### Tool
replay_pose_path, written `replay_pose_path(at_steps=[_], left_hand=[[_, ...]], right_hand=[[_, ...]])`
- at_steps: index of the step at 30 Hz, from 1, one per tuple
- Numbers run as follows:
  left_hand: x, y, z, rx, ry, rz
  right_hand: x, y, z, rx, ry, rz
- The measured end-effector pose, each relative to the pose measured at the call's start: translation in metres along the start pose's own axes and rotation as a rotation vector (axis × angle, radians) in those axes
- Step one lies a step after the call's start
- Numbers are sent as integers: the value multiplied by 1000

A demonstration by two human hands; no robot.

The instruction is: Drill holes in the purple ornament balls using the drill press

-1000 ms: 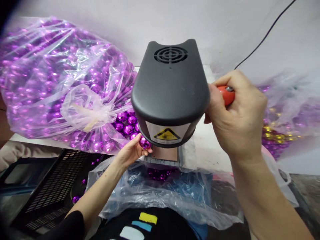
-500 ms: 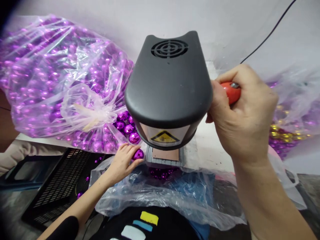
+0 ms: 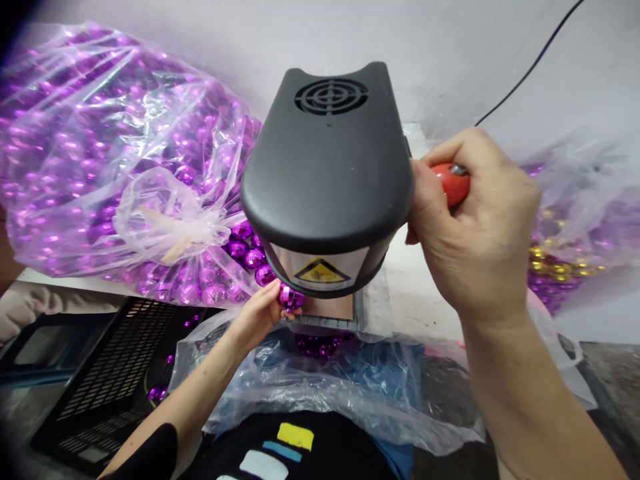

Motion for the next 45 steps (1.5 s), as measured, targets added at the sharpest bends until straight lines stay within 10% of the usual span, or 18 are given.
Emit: replay_pose_path(at_steps=[7,20,45], left_hand=[[-3,12,22,-91,-69,-331],[4,19,41,181,369,565],[14,50,39,90,480,672]], right_hand=[[-2,1,0,-30,14,-35],[-1,0,0,-49,8,-39],[1,-2,0,5,-13,-23]])
Point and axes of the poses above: each hand's wrist, its own z-axis towards the middle knuckle, its own y-axis out of the palm, x = y × z, the point moved 7 cm from there along z, towards the middle knuckle, and after that the axes turned 10 degrees about z, right-handed, at the moved point
